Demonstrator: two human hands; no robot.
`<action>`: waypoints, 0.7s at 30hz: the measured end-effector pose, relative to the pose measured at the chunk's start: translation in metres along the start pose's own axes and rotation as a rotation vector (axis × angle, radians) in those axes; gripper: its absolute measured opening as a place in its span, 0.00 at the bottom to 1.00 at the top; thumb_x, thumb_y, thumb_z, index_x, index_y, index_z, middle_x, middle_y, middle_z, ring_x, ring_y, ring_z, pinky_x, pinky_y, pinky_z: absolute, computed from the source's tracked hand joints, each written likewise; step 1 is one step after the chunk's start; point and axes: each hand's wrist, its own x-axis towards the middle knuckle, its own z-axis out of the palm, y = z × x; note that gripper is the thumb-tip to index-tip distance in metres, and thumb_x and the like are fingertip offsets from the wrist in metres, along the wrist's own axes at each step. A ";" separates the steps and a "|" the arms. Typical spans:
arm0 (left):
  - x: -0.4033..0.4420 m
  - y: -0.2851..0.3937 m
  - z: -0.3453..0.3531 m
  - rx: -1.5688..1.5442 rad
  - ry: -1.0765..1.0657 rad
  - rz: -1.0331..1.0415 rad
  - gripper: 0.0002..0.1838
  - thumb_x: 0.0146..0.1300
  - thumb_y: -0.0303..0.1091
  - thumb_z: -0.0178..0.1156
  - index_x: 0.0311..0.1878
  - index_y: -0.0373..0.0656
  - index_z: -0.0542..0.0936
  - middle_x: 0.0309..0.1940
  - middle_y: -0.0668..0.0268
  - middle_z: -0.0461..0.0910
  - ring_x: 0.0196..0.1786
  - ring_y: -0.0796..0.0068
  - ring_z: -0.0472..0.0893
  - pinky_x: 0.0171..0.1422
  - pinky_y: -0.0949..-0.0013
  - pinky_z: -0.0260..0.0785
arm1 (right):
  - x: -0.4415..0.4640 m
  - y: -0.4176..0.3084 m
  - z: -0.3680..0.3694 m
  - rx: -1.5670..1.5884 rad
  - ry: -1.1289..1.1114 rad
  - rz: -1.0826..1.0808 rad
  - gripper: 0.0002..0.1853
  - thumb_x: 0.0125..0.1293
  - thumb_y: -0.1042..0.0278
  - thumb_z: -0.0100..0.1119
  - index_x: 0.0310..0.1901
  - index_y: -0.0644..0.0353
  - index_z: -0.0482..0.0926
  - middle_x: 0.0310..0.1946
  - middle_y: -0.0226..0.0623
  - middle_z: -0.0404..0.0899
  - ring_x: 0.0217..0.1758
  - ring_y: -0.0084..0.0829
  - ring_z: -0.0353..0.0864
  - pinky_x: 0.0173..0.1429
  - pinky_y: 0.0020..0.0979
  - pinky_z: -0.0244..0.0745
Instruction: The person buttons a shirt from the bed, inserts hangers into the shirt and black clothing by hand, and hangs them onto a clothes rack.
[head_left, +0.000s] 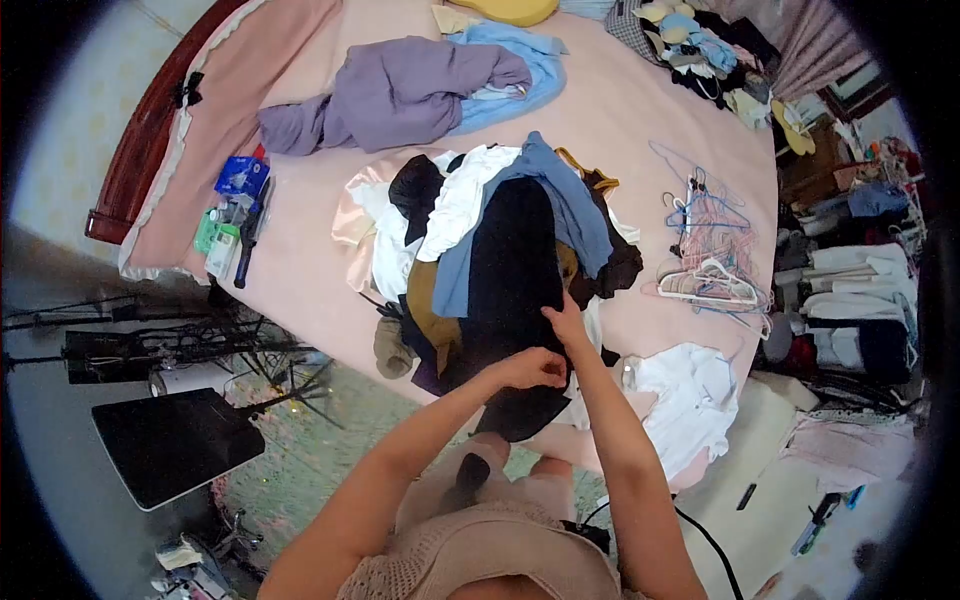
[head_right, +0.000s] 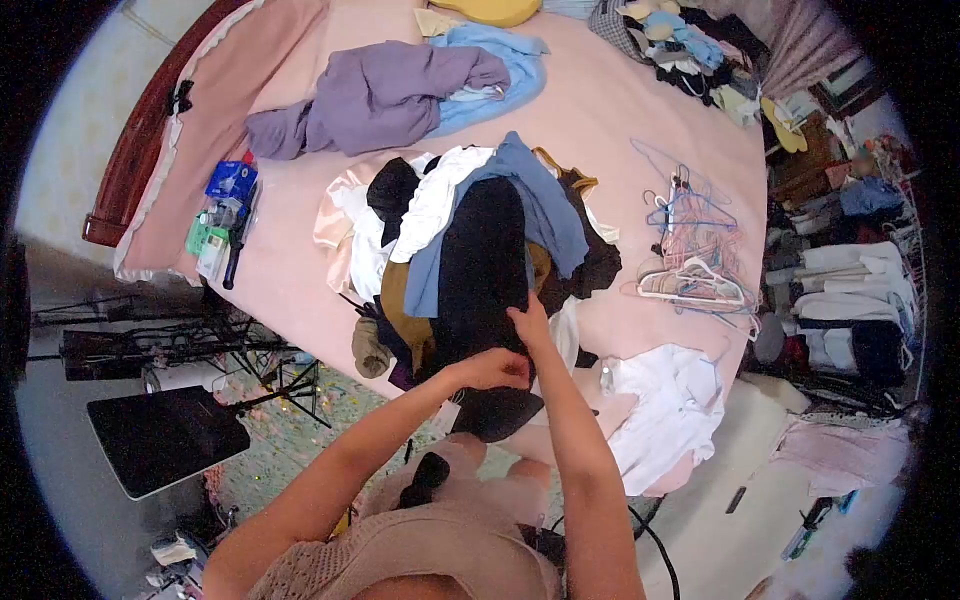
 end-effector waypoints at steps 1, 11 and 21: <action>-0.004 0.005 -0.004 0.049 0.021 -0.030 0.09 0.57 0.34 0.58 0.37 0.39 0.78 0.32 0.62 0.80 0.36 0.73 0.78 0.43 0.68 0.68 | 0.002 0.001 0.000 0.101 -0.048 0.027 0.25 0.54 0.66 0.56 0.54 0.66 0.68 0.45 0.43 0.76 0.48 0.36 0.75 0.53 0.31 0.66; 0.021 -0.090 -0.173 0.662 1.496 -0.096 0.30 0.48 0.34 0.63 0.56 0.44 0.66 0.46 0.50 0.73 0.50 0.48 0.70 0.56 0.54 0.62 | -0.031 0.038 -0.057 -0.191 -0.270 0.063 0.16 0.57 0.75 0.51 0.48 0.65 0.73 0.37 0.31 0.77 0.42 0.23 0.72 0.49 0.25 0.66; 0.021 -0.055 -0.135 0.528 1.144 -0.258 0.21 0.55 0.42 0.60 0.47 0.35 0.76 0.38 0.49 0.78 0.40 0.51 0.78 0.44 0.56 0.69 | -0.064 0.011 -0.059 0.117 -0.211 0.044 0.13 0.63 0.71 0.51 0.49 0.62 0.72 0.33 0.33 0.78 0.32 0.23 0.77 0.39 0.24 0.72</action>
